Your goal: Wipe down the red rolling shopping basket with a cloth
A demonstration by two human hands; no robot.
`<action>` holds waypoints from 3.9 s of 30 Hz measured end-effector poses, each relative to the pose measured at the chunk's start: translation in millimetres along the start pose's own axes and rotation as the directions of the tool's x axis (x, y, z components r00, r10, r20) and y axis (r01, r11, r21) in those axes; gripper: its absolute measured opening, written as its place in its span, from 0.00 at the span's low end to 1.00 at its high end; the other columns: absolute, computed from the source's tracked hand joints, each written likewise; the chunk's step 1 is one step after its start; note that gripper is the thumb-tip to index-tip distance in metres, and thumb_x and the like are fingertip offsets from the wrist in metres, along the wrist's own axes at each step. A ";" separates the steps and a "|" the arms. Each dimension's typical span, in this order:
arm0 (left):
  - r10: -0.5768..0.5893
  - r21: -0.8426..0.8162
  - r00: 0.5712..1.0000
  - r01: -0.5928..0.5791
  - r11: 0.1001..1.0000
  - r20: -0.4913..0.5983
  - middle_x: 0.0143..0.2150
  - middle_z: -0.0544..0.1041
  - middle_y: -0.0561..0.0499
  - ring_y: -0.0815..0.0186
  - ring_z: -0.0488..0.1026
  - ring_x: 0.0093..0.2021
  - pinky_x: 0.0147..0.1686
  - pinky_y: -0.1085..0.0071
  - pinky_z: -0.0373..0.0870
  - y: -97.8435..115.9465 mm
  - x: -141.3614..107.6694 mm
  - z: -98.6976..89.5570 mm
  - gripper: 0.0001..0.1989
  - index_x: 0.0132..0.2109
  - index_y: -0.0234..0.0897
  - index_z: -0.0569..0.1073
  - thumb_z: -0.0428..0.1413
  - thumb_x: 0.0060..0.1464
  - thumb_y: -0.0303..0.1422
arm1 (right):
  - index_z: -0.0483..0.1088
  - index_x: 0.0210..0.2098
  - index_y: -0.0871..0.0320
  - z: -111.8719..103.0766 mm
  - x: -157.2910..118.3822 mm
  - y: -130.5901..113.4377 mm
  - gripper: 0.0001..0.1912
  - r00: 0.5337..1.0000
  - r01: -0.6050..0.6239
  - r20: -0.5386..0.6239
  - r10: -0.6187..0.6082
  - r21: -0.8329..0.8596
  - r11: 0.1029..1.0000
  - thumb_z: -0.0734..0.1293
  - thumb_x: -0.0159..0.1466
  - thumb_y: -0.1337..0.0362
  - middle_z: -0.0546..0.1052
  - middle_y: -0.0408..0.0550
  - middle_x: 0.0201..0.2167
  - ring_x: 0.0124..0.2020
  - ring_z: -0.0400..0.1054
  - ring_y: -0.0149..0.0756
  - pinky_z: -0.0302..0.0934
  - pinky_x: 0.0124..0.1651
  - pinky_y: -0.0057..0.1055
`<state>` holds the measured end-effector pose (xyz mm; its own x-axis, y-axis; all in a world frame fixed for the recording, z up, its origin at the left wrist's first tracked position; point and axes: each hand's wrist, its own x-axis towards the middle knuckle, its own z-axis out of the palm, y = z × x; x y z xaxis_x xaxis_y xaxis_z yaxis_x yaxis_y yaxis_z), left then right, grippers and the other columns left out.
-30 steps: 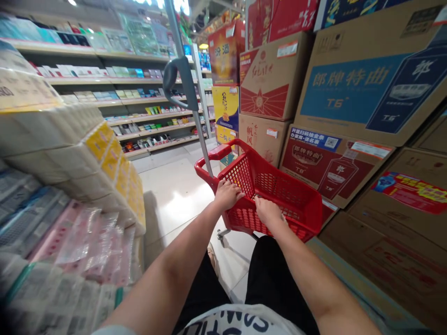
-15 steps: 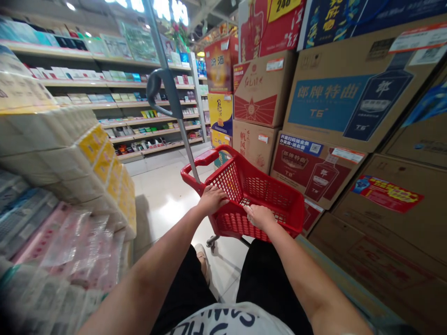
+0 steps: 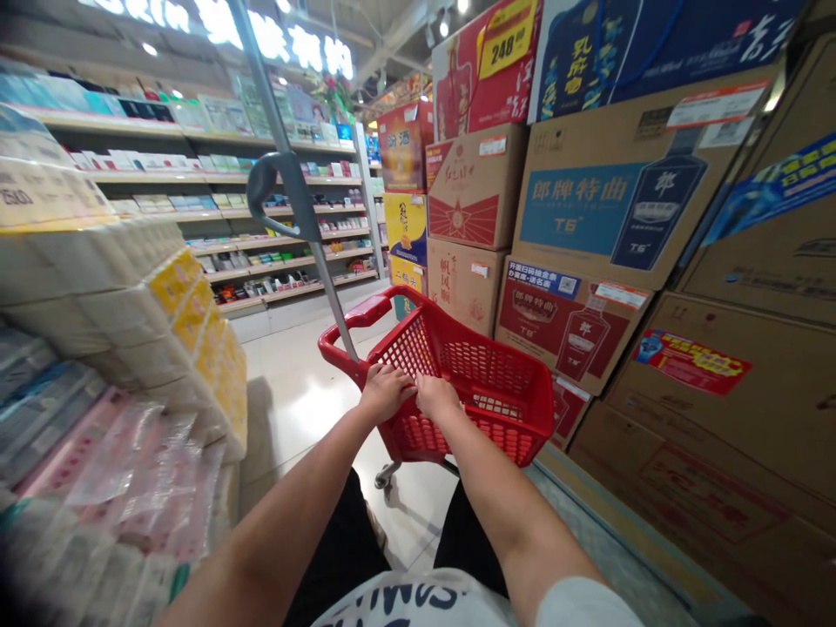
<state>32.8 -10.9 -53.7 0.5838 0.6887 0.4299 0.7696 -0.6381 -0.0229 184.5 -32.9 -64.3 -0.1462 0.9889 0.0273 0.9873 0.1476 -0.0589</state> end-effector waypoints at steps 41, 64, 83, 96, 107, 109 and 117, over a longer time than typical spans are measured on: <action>-0.022 0.060 0.989 0.031 0.998 -0.144 0.32 0.75 0.49 0.59 0.68 0.38 0.46 0.56 0.53 18.1 -25.9 -3.2 0.12 0.31 0.40 0.71 0.46 0.61 0.31 | 0.75 0.32 0.61 13.4 -20.3 39.9 0.33 0.927 -0.302 -0.039 0.374 0.515 0.802 0.45 0.72 0.54 0.78 0.53 0.28 0.30 0.73 0.34 0.59 0.33 0.26; -0.154 0.119 0.975 0.174 0.978 -0.159 0.50 0.73 0.41 0.51 0.64 0.54 0.55 0.53 0.53 3.7 -35.0 -28.6 0.16 0.42 0.40 0.73 0.43 0.64 0.40 | 0.72 0.44 0.64 -9.4 -25.4 68.7 0.38 0.852 -0.359 -0.142 0.504 0.541 0.760 0.38 0.71 0.50 0.78 0.57 0.40 0.39 0.71 0.37 0.58 0.37 0.29; -0.165 0.177 0.976 0.190 0.966 -0.143 0.38 0.74 0.44 0.55 0.66 0.44 0.53 0.55 0.54 1.8 -30.6 -21.1 0.18 0.35 0.39 0.73 0.41 0.64 0.38 | 0.68 0.52 0.56 6.5 -71.0 57.3 0.26 0.954 -0.256 -0.097 0.284 0.227 0.939 0.43 0.72 0.57 0.73 0.54 0.48 0.48 0.67 0.40 0.58 0.48 0.34; -0.156 0.128 0.982 0.170 0.977 -0.109 0.40 0.74 0.42 0.53 0.64 0.46 0.54 0.54 0.52 0.0 -33.5 -22.9 0.20 0.37 0.39 0.74 0.40 0.64 0.38 | 0.56 0.64 0.57 47.8 -75.1 26.6 0.28 0.931 0.089 -0.366 -0.020 0.172 0.981 0.53 0.65 0.70 0.60 0.52 0.63 0.61 0.50 0.40 0.43 0.61 0.37; -0.137 0.103 0.985 0.147 0.984 -0.100 0.39 0.73 0.43 0.53 0.64 0.47 0.55 0.52 0.51 6.4 -33.9 -25.5 0.19 0.35 0.40 0.74 0.42 0.63 0.41 | 0.59 0.59 0.56 32.2 -43.4 -41.1 0.25 0.895 -0.012 -0.409 0.181 0.381 0.924 0.55 0.63 0.69 0.62 0.51 0.60 0.58 0.53 0.41 0.45 0.59 0.35; -0.142 0.083 0.986 0.149 0.985 -0.090 0.39 0.73 0.43 0.53 0.64 0.47 0.55 0.52 0.50 4.1 -34.6 -26.8 0.19 0.35 0.41 0.75 0.42 0.63 0.41 | 0.59 0.60 0.56 29.4 -45.3 -34.0 0.24 0.909 0.068 -0.411 0.071 0.313 0.947 0.54 0.64 0.70 0.63 0.51 0.60 0.57 0.53 0.41 0.44 0.59 0.36; -0.154 0.112 0.983 0.165 0.980 -0.099 0.40 0.73 0.44 0.54 0.64 0.47 0.55 0.53 0.51 5.4 -34.7 -23.8 0.19 0.36 0.40 0.75 0.42 0.63 0.41 | 0.69 0.51 0.58 46.0 -91.8 70.2 0.20 0.932 -0.168 -0.302 0.203 0.139 0.976 0.51 0.68 0.66 0.70 0.55 0.49 0.48 0.60 0.44 0.47 0.53 0.38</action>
<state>10.6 -46.4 -47.3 0.4299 0.7411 0.5156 0.8793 -0.4734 -0.0526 264.3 -112.5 -116.9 0.0831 0.9457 0.3143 0.9794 -0.0193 -0.2009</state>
